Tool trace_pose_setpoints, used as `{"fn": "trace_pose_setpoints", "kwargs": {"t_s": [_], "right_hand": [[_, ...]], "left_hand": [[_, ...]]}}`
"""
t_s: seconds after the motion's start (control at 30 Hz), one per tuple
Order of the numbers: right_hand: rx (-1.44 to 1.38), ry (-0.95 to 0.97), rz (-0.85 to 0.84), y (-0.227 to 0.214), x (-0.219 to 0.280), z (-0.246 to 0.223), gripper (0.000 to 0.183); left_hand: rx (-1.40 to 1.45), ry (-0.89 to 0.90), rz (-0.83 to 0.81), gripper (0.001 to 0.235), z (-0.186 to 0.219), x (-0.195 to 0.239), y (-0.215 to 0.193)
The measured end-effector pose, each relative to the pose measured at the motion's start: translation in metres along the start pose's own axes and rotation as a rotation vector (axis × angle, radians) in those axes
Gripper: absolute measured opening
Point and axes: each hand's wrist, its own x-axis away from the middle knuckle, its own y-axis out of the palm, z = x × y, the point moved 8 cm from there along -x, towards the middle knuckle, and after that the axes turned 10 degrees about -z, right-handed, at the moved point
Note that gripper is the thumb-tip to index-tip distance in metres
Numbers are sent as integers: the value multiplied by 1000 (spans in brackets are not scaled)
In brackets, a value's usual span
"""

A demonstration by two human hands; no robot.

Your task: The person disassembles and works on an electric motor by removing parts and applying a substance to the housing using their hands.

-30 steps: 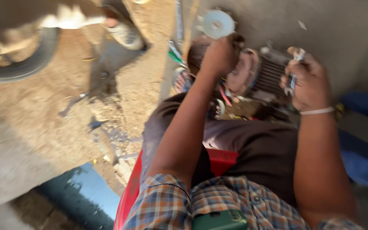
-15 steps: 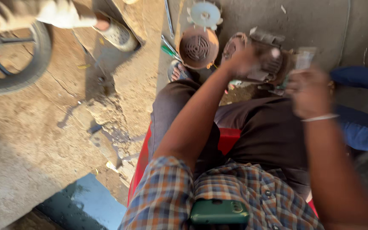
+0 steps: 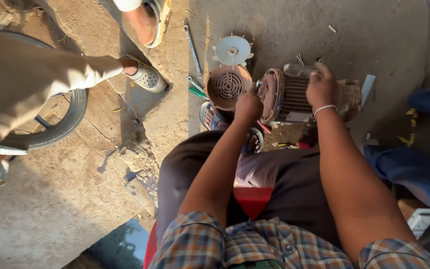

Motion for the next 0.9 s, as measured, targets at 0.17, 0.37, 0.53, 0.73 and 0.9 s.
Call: {"fn": "trace_pose_setpoints", "kwargs": {"t_s": [0.17,0.37,0.53,0.73,0.9], "right_hand": [[50,241,177,20,-25,58,52],[269,313,181,59,-13,37,67],[305,297,243,57,-5,19,67],[372,290,337,53,-7,5,64],[382,247,366,55,-7,12,63]], "left_hand": [[60,46,10,53,17,-10,27],[107,269,105,51,24,-10,41],[211,191,72,58,19,-7,48],[89,152,34,59,23,-27,48],[-53,13,-115,34,15,-66,62]]}}
